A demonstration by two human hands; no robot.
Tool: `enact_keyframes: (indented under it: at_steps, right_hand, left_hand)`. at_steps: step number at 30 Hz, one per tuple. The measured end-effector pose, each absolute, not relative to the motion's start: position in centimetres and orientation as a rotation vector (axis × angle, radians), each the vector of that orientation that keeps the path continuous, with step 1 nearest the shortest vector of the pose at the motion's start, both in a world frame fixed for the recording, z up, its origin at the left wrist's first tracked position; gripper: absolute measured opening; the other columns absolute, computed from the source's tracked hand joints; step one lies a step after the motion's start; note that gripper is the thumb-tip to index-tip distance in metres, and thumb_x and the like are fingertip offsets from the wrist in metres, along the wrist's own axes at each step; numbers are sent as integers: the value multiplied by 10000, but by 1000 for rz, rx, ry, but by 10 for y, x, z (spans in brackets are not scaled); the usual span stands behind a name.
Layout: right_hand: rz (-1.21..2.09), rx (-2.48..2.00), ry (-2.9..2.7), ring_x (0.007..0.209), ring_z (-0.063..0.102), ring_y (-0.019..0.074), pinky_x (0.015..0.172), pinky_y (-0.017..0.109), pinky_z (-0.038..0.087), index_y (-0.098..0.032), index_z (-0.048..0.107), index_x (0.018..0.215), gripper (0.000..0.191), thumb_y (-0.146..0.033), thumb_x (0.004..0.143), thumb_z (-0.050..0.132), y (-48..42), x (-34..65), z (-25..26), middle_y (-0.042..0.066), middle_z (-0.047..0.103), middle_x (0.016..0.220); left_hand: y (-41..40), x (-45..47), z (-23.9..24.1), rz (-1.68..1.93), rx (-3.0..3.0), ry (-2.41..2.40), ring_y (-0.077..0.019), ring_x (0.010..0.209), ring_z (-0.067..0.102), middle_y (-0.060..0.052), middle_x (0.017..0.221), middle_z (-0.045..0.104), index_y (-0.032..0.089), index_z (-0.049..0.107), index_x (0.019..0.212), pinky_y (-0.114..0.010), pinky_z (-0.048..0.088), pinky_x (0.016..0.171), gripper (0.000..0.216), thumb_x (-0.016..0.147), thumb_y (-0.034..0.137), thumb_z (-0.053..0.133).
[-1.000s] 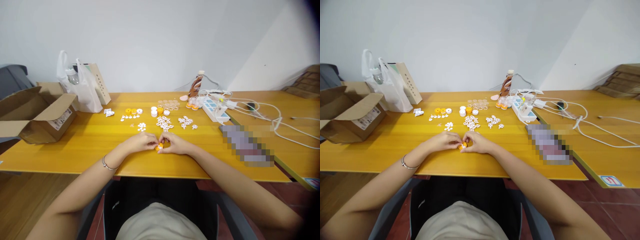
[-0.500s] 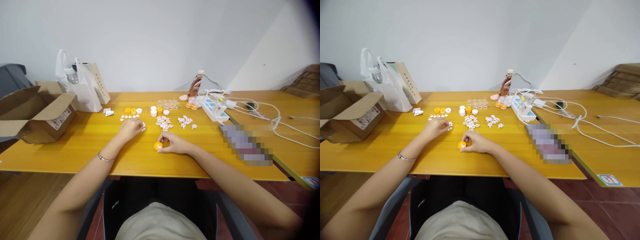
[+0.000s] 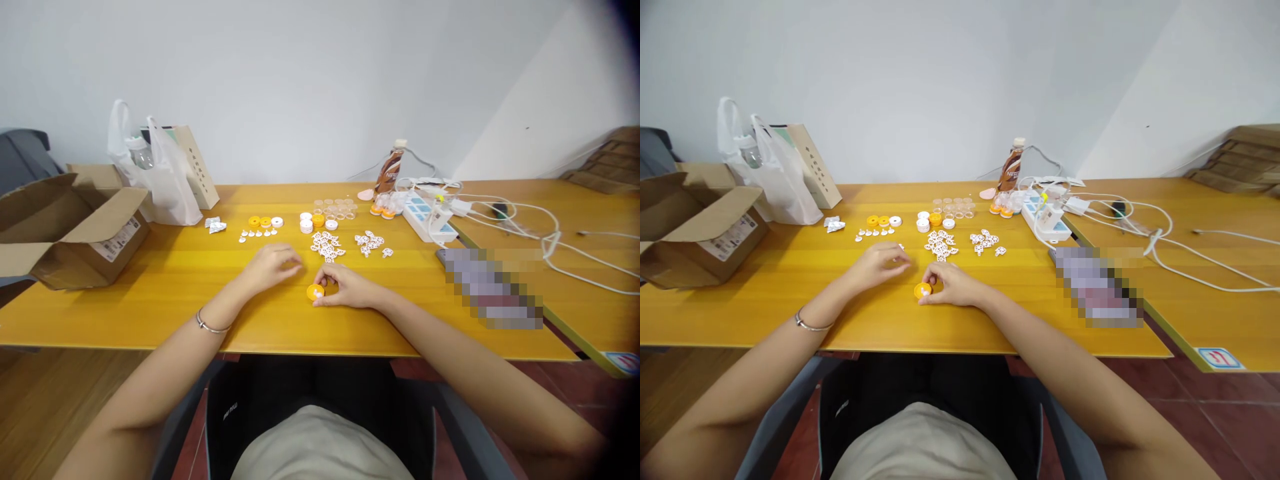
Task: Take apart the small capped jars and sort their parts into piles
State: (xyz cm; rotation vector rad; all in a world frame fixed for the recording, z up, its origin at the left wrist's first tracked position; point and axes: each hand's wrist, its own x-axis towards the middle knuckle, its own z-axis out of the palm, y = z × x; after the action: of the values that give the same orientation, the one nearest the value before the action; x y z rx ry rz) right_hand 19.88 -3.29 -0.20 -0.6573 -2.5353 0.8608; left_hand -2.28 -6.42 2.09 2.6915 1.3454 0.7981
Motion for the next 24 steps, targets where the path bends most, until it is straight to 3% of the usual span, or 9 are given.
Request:
enact_keyframes:
  at_steps: [6,24]
  right_hand:
    - [823,-626,-2552,713,463,129,668,251,370,-180,515,776,321,-411,654,702,-32,198,-2,-5,508,758]
    - [938,-626,-2516,689,466,123,651,248,381,-180,531,744,318,-428,647,703,-27,197,-6,-15,520,727]
  left_hand:
    - [-78,-1,22,562,2601,868,-139,850,566,-61,918,616,177,638,941,-253,420,789,192,831,301,539]
    - [-76,4,11,558,2868,883,-145,835,581,-74,900,637,163,639,901,-257,415,759,236,874,308,455]
